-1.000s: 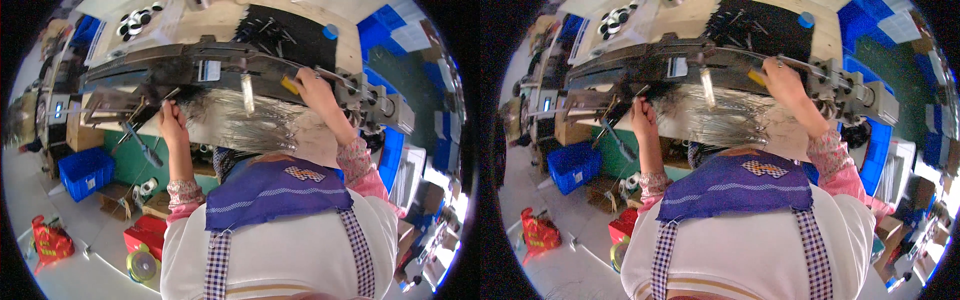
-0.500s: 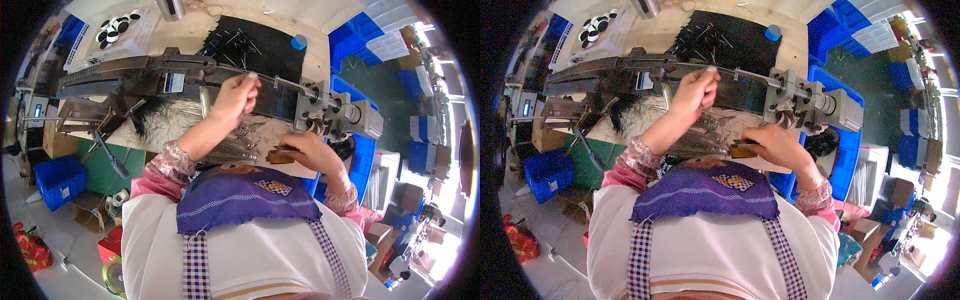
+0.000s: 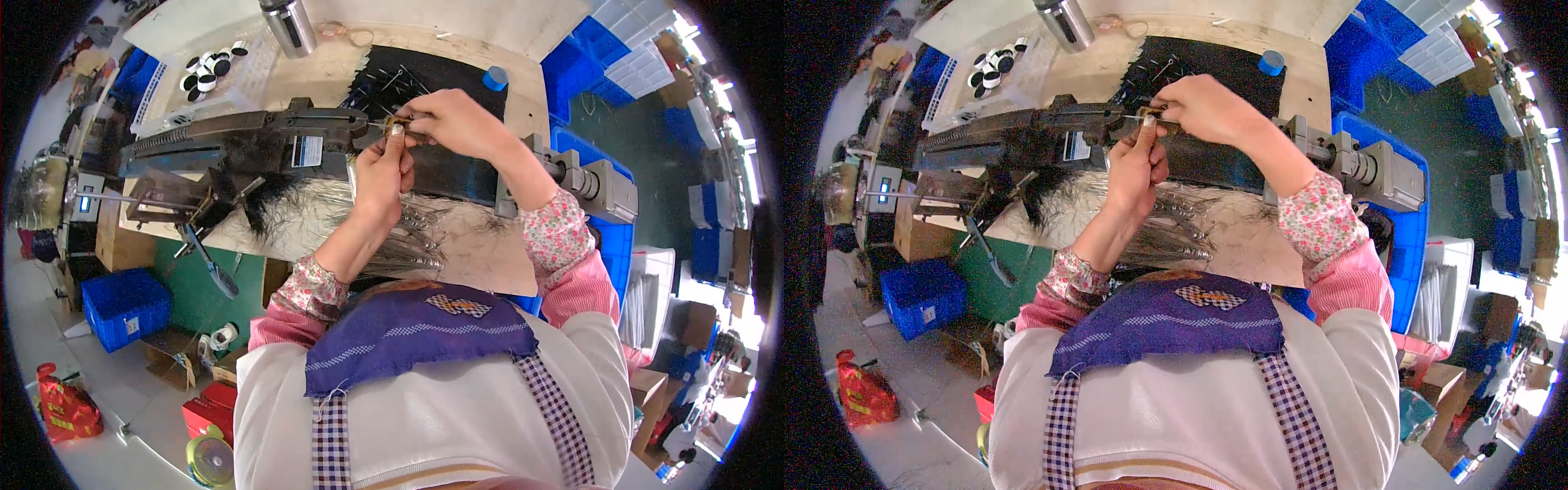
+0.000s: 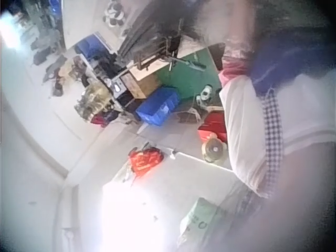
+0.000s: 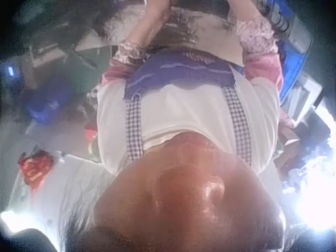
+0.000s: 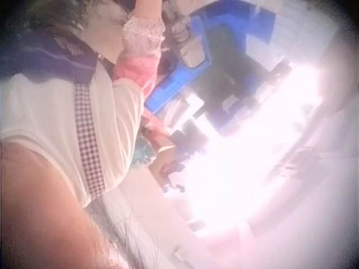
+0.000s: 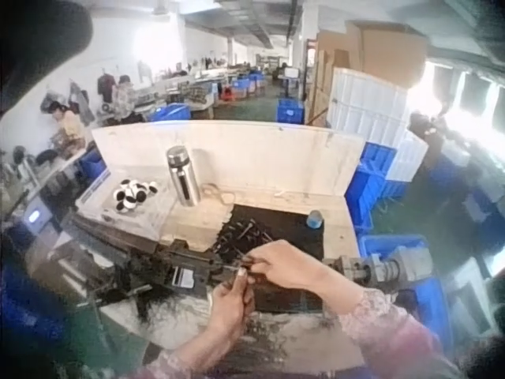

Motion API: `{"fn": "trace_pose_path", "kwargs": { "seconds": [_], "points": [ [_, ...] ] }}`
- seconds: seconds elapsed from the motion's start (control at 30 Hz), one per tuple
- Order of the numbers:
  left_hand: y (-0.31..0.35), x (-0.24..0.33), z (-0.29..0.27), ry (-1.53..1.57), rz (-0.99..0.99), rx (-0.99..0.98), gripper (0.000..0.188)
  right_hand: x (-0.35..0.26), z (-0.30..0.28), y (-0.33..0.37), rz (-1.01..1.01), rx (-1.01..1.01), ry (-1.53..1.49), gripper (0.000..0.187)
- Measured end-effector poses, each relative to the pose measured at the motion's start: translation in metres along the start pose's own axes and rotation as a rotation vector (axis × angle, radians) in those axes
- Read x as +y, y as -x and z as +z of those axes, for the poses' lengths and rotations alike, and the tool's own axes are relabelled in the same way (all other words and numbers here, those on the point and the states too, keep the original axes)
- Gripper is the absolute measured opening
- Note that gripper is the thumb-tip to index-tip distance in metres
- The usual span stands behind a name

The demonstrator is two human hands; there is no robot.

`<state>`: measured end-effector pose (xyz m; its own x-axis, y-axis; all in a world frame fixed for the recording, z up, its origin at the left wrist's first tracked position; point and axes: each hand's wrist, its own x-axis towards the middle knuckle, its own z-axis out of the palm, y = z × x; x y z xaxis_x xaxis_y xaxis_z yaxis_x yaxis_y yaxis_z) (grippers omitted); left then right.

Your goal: Assembling hair extensions by securing hair bundles into clips using a specialized mechanical fixture and hand tools.

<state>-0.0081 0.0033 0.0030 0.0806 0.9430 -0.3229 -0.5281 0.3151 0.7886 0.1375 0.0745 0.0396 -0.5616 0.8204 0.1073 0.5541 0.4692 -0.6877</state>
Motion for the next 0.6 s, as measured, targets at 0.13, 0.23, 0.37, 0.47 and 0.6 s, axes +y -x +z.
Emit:
{"fn": "trace_pose_path", "kwargs": {
  "seconds": [0.13,0.23,0.37,0.47,0.6],
  "points": [
    [0.000,-0.003,-0.002,0.053,-0.012,0.004,0.029,-0.001,-0.013,0.001,0.184,-0.082,-0.325,0.023],
    [-0.003,-0.006,-0.005,0.075,-0.048,-0.077,0.034,-0.004,-0.025,-0.007,0.322,-0.201,-0.458,0.026],
    [-0.008,-0.010,-0.001,0.084,-0.093,-0.358,0.068,0.000,-0.032,-0.014,0.408,-0.325,-0.508,0.027],
    [-0.004,-0.001,0.010,0.442,-0.118,-0.367,0.080,-0.001,-0.036,-0.013,0.314,-0.317,-0.278,0.029],
    [-0.006,0.021,-0.005,0.831,-0.311,-0.283,0.089,-0.004,-0.047,0.000,0.094,0.164,0.423,0.036]
  ]
}}
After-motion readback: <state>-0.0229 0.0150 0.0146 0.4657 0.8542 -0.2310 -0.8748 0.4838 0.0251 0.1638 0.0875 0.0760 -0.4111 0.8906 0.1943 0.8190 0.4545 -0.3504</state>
